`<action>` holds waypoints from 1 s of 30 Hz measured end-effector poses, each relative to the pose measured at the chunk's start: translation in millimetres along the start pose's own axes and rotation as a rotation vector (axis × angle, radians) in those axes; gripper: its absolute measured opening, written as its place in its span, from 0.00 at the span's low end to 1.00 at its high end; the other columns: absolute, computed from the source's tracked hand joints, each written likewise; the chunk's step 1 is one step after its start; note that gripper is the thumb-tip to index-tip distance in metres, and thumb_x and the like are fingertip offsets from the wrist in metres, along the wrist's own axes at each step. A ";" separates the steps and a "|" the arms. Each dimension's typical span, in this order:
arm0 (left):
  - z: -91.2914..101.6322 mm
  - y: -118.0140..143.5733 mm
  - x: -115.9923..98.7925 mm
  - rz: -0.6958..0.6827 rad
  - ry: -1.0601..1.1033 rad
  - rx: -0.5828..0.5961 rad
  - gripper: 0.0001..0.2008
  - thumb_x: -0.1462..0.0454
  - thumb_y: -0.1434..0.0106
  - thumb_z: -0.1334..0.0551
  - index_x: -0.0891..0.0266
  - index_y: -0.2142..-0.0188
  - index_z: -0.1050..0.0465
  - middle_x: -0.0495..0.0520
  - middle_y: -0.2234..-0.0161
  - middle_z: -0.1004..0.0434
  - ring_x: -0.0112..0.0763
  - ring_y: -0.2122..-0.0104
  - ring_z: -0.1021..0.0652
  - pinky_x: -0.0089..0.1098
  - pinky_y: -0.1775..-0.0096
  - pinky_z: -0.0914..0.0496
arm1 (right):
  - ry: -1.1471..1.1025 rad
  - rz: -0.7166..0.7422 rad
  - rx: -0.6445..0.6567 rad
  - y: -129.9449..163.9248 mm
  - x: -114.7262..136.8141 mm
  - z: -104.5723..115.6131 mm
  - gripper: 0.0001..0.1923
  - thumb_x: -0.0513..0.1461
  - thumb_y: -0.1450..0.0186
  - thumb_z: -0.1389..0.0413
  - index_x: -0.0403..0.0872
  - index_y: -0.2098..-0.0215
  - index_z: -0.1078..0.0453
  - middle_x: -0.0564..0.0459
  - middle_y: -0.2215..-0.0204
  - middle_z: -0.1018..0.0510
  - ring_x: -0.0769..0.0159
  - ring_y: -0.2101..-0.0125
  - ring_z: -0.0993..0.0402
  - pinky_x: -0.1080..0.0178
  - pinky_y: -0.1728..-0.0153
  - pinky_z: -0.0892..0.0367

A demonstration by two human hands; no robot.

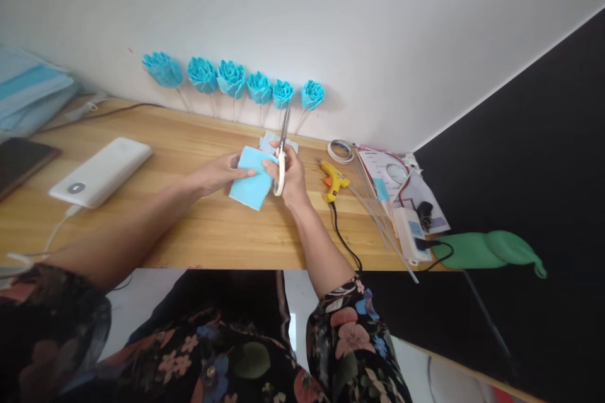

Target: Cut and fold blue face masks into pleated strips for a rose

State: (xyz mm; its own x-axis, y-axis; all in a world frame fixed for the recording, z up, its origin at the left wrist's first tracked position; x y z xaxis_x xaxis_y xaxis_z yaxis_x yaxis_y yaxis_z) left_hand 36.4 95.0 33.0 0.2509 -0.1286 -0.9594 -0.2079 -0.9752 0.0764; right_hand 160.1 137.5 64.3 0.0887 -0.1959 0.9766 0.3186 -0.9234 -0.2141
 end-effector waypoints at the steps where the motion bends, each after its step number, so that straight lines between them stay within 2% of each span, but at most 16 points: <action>1: -1.5 0.5 6.7 0.057 -0.007 0.013 0.21 0.60 0.47 0.26 0.64 0.54 0.21 0.60 0.57 0.17 0.39 0.62 0.19 0.36 0.59 0.25 | -0.002 0.005 -0.016 -0.3 0.4 1.6 0.28 0.51 0.49 0.31 0.54 0.54 0.31 0.59 0.69 0.33 0.72 0.73 0.37 0.66 0.74 0.37; 3: -0.6 1.3 15.1 0.125 -0.009 0.003 0.16 0.60 0.48 0.25 0.65 0.61 0.19 0.60 0.61 0.16 0.38 0.66 0.19 0.37 0.61 0.25 | -0.003 -0.012 -0.030 -0.6 -0.6 3.1 0.28 0.54 0.47 0.32 0.55 0.53 0.31 0.58 0.71 0.33 0.72 0.74 0.37 0.67 0.75 0.38; 4: 2.1 0.9 14.8 0.117 0.013 -0.021 0.16 0.60 0.49 0.25 0.65 0.62 0.19 0.60 0.62 0.16 0.39 0.66 0.18 0.38 0.61 0.24 | -0.010 -0.030 -0.024 -0.6 -1.9 2.6 0.28 0.55 0.46 0.33 0.55 0.53 0.31 0.58 0.72 0.33 0.72 0.75 0.38 0.67 0.76 0.38; 6: 13.4 -1.6 6.1 0.024 0.104 -0.111 0.18 0.59 0.49 0.24 0.65 0.61 0.19 0.60 0.61 0.16 0.40 0.64 0.18 0.39 0.59 0.24 | -0.048 -0.056 0.011 -0.2 -3.6 0.0 0.28 0.58 0.44 0.36 0.54 0.52 0.32 0.58 0.73 0.32 0.72 0.76 0.38 0.67 0.78 0.39; 8: 32.9 -3.3 -6.3 -0.114 0.212 -0.240 0.19 0.57 0.49 0.25 0.66 0.61 0.20 0.60 0.61 0.16 0.42 0.62 0.18 0.40 0.57 0.24 | -0.115 -0.054 0.070 0.6 -3.0 -4.7 0.29 0.60 0.42 0.38 0.53 0.51 0.33 0.57 0.71 0.29 0.72 0.76 0.37 0.67 0.78 0.39; 12: 77.2 -1.4 -21.8 -0.324 0.344 -0.481 0.19 0.58 0.47 0.26 0.65 0.59 0.23 0.56 0.60 0.16 0.39 0.55 0.19 0.37 0.50 0.26 | -0.260 -0.094 0.254 7.3 -3.9 -22.0 0.27 0.59 0.39 0.39 0.51 0.51 0.32 0.55 0.69 0.25 0.72 0.75 0.33 0.67 0.77 0.36; 14: 92.6 -0.7 -23.0 -0.358 0.384 -0.550 0.18 0.59 0.46 0.27 0.63 0.58 0.25 0.54 0.59 0.17 0.37 0.53 0.20 0.35 0.48 0.27 | -0.271 -0.166 0.374 15.4 -7.5 -34.9 0.26 0.57 0.38 0.40 0.49 0.51 0.31 0.54 0.69 0.24 0.71 0.75 0.31 0.66 0.77 0.35; 17: 109.5 3.8 -20.2 -0.367 0.441 -0.672 0.15 0.60 0.45 0.28 0.63 0.61 0.26 0.53 0.63 0.17 0.36 0.55 0.19 0.33 0.52 0.26 | -0.250 -0.250 0.495 27.9 -10.6 -48.7 0.26 0.56 0.37 0.41 0.46 0.51 0.29 0.53 0.70 0.24 0.70 0.76 0.28 0.66 0.78 0.33; 22: 116.5 12.4 -16.0 -0.325 0.499 -0.796 0.11 0.62 0.44 0.31 0.62 0.62 0.27 0.51 0.68 0.20 0.33 0.64 0.20 0.30 0.61 0.25 | -0.291 -0.373 0.575 39.1 -17.8 -59.5 0.27 0.57 0.37 0.40 0.44 0.53 0.28 0.53 0.71 0.23 0.71 0.77 0.28 0.67 0.79 0.31; 30: 109.8 14.9 -18.9 -0.323 0.541 -0.785 0.07 0.63 0.41 0.33 0.61 0.63 0.27 0.51 0.65 0.21 0.30 0.65 0.21 0.28 0.63 0.25 | -0.429 -0.510 0.746 53.7 -22.6 -74.5 0.31 0.61 0.36 0.44 0.43 0.54 0.27 0.50 0.73 0.21 0.68 0.77 0.29 0.63 0.78 0.27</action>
State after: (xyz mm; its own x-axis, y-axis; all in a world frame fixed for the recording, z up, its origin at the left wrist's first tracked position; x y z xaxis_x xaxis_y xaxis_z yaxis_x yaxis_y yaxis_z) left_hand -75.2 102.7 22.4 0.6215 0.2888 -0.7283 0.5791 -0.7954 0.1788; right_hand 104.9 67.8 32.3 0.0628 0.4377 0.8969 0.9112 -0.3918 0.1274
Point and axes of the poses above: each hand's wrist, its own y-axis away from the middle knuckle, its own z-axis out of the back of the hand, x = y × z, the point moved 10 cm from there along -y, towards the middle knuckle
